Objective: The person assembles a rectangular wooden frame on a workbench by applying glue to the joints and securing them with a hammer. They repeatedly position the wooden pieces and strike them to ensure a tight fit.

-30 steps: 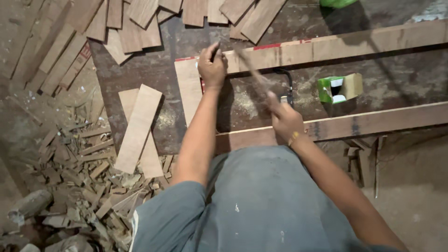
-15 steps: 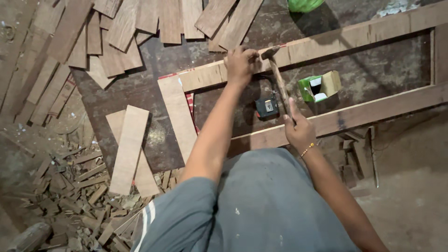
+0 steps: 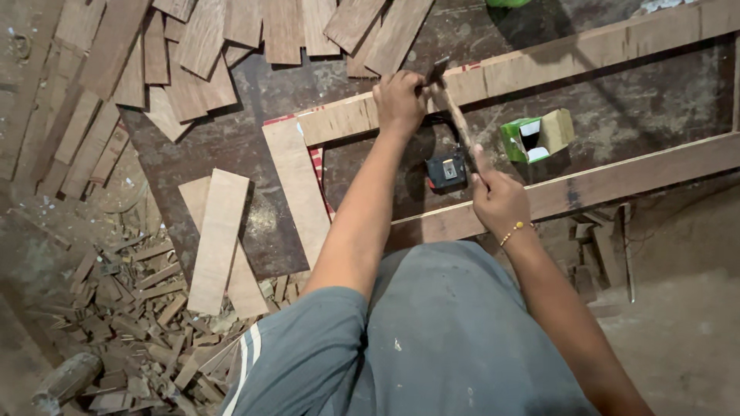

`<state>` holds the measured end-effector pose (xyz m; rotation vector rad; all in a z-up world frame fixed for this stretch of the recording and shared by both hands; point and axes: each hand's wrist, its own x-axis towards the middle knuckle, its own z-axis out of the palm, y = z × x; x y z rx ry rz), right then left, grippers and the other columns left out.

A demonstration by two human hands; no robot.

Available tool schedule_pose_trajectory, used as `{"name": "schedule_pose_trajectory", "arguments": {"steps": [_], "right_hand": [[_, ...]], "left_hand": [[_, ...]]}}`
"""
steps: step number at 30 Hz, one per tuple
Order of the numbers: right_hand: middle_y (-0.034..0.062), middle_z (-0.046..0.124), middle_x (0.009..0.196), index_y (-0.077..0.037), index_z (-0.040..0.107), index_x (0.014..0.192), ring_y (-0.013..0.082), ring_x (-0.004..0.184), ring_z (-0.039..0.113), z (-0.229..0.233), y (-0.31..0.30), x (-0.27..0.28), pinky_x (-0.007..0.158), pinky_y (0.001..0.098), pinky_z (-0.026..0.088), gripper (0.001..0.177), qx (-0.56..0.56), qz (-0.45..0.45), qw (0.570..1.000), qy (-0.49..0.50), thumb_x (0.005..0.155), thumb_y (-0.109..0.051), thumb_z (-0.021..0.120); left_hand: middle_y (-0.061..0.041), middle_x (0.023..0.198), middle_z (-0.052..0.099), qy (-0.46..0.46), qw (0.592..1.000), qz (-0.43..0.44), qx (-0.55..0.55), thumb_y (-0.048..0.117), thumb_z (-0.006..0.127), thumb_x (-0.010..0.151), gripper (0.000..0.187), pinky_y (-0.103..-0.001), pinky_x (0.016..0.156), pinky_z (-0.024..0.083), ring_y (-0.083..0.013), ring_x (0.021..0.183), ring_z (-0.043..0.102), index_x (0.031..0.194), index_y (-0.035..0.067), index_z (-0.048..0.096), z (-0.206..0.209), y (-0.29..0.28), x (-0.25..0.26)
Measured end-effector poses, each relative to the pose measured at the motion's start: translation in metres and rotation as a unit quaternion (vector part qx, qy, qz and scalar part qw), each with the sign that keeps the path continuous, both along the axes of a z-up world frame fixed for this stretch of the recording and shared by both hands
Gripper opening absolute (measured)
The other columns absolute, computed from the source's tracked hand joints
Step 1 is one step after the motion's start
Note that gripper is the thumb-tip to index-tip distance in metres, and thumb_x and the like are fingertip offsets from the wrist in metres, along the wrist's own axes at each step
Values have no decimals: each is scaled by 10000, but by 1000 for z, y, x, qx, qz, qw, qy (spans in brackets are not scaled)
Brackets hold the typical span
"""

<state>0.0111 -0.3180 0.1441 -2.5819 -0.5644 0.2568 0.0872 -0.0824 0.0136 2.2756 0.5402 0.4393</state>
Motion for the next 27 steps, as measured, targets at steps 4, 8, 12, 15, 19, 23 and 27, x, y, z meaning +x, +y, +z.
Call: {"name": "schedule_pose_trajectory", "arguments": {"steps": [4,8,12,15,19,23,27], "right_hand": [[186,683,854,-280,513,1541,398,767,662,2,1,1,678,473,523,595,30,12,999,-41,980,-154,669],[193,651,793,-270,518,1548,403,744,653,9,-2,2,683,475,519,619,3,18,999,-29,973,-116,687],[291,659,1173,-266,363,1662,428,1024,697,13,-4,4,820,437,573,649,229,90,950,-194,1081,-86,590],[183,679,847,-214,484,1567,373,734,663,1,-3,-1,664,448,521,614,62,10,994,-85,996,-106,681],[186,717,918,-254,512,1554,374,790,696,-21,-7,-2,673,443,537,610,18,14,998,-64,985,-127,693],[197,707,1009,-181,428,1580,346,807,697,-33,-10,-14,732,417,562,594,183,-31,973,-134,1037,-108,660],[215,723,968,-193,536,1545,405,885,707,-31,-3,-12,772,471,549,610,2,8,1000,6,957,-123,682]], "left_hand": [[-1,1028,715,-2,1000,-12,-7,200,786,790,100,-465,908,408,-284,1069,584,881,171,755,0,-1,-2],[3,1066,732,32,998,-21,-50,183,751,832,124,-451,964,462,-276,1095,636,954,192,768,-11,2,1],[-131,1151,691,-135,989,59,-30,93,716,770,362,-488,1007,448,-368,1151,596,1130,127,703,-22,30,-8],[-161,1133,669,3,974,220,-55,134,682,924,241,-492,931,494,-377,1082,638,1162,98,664,-24,81,-29],[-210,1113,629,74,959,259,84,199,715,793,348,-515,854,490,-431,1014,599,1095,37,657,-14,124,-48],[-158,1113,643,101,966,225,83,109,600,905,138,-500,886,505,-409,1063,605,1005,94,694,-12,125,-46],[-178,1117,623,103,967,214,87,71,593,887,118,-517,892,497,-427,1068,581,985,53,656,-6,124,-43]]}}
